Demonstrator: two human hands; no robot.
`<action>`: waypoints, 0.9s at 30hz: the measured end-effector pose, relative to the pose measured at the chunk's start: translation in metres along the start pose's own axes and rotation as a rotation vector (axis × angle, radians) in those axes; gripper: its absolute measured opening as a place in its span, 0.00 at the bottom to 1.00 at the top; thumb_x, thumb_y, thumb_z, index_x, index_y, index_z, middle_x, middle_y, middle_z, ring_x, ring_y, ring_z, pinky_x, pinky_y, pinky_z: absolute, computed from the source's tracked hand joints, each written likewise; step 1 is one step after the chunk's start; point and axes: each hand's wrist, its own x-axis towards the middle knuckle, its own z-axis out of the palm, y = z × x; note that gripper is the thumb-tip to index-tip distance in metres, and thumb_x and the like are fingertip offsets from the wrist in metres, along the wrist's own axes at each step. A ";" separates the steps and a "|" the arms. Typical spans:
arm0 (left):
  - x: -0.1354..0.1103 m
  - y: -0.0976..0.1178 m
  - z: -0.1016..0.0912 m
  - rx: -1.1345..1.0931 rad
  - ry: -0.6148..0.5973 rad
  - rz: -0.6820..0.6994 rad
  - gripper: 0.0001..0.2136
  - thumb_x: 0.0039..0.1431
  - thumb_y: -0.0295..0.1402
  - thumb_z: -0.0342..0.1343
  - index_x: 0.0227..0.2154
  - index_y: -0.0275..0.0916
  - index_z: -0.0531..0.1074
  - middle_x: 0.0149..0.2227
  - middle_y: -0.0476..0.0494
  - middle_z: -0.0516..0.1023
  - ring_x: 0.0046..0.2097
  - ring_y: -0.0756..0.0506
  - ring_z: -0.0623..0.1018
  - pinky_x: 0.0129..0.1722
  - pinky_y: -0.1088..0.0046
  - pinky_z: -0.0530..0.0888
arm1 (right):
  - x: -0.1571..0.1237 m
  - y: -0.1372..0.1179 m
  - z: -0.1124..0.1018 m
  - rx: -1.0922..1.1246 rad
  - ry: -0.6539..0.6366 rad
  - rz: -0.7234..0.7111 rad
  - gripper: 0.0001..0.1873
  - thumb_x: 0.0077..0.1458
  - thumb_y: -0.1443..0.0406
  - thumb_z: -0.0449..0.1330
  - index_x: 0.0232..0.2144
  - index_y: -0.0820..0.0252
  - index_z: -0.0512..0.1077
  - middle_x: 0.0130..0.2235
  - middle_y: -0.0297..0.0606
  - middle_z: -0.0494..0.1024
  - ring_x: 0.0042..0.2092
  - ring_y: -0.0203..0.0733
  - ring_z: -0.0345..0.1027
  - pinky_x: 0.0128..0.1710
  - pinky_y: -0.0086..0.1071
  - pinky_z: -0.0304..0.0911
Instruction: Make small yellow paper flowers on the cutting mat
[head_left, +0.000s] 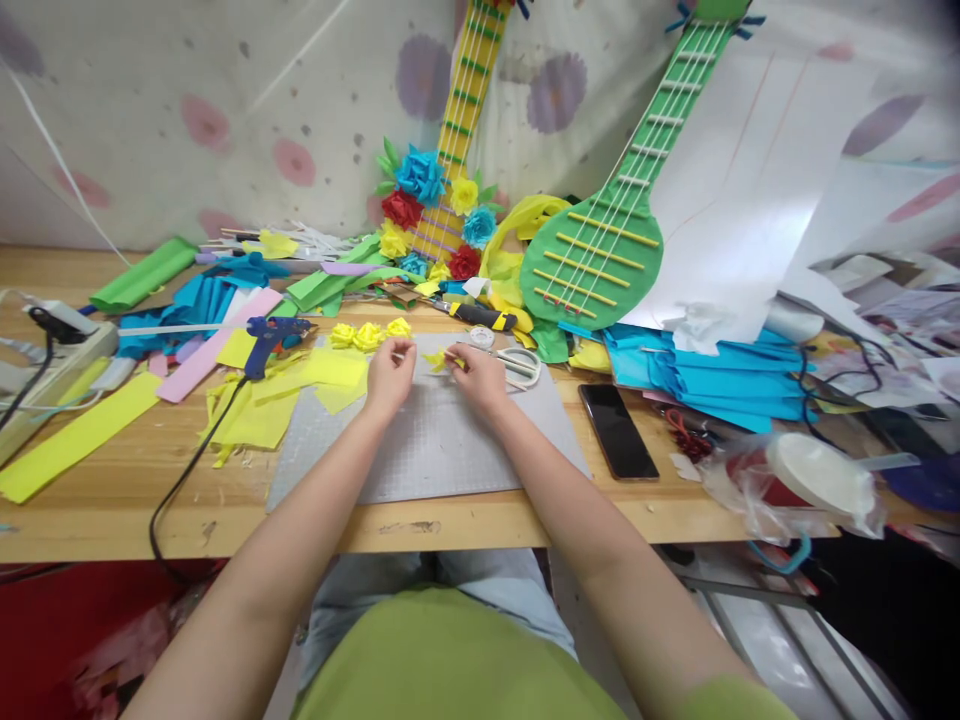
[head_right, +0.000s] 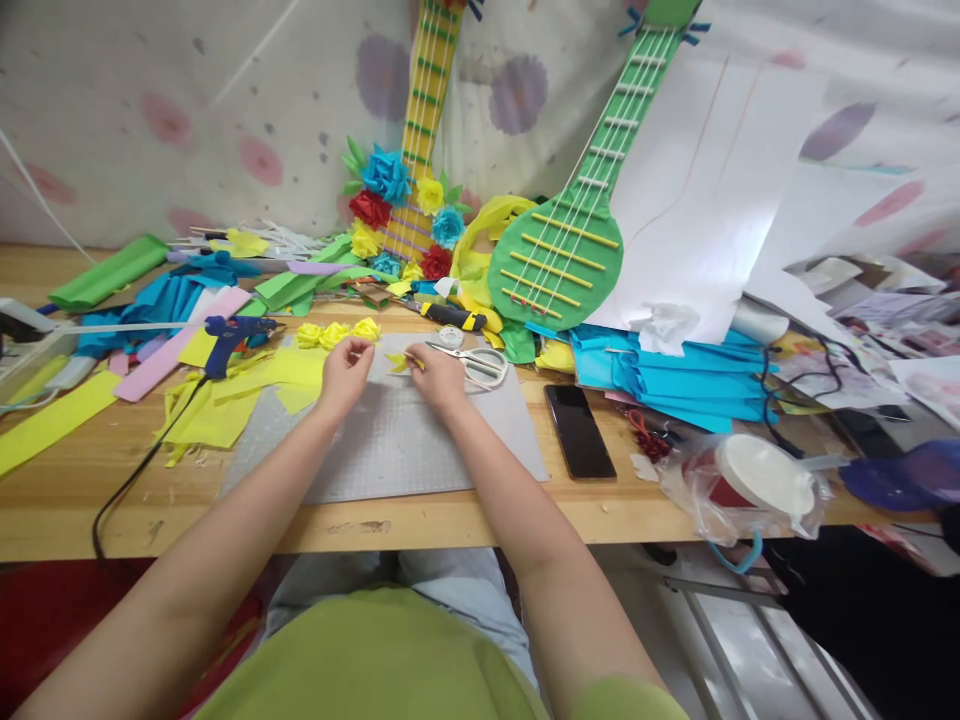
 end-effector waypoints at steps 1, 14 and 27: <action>-0.005 0.000 0.002 -0.045 -0.046 -0.120 0.08 0.48 0.35 0.50 0.28 0.36 0.69 0.28 0.48 0.72 0.21 0.56 0.64 0.21 0.79 0.63 | -0.005 0.001 0.004 -0.031 -0.007 -0.007 0.11 0.51 0.66 0.49 0.37 0.54 0.68 0.37 0.32 0.75 0.36 0.37 0.66 0.35 0.29 0.55; 0.000 -0.004 0.006 -0.148 -0.408 -0.733 0.09 0.42 0.35 0.57 0.21 0.32 0.70 0.22 0.41 0.75 0.20 0.51 0.72 0.16 0.79 0.65 | -0.027 0.001 0.012 -0.279 -0.128 -0.284 0.13 0.56 0.65 0.46 0.38 0.56 0.68 0.34 0.38 0.75 0.37 0.40 0.62 0.34 0.30 0.50; -0.014 -0.007 0.019 -0.440 -0.148 -0.559 0.07 0.43 0.30 0.57 0.26 0.31 0.71 0.28 0.41 0.76 0.24 0.51 0.75 0.20 0.78 0.71 | -0.028 -0.006 0.007 -0.294 -0.025 -0.124 0.20 0.60 0.60 0.37 0.35 0.60 0.67 0.34 0.41 0.71 0.38 0.41 0.62 0.37 0.31 0.51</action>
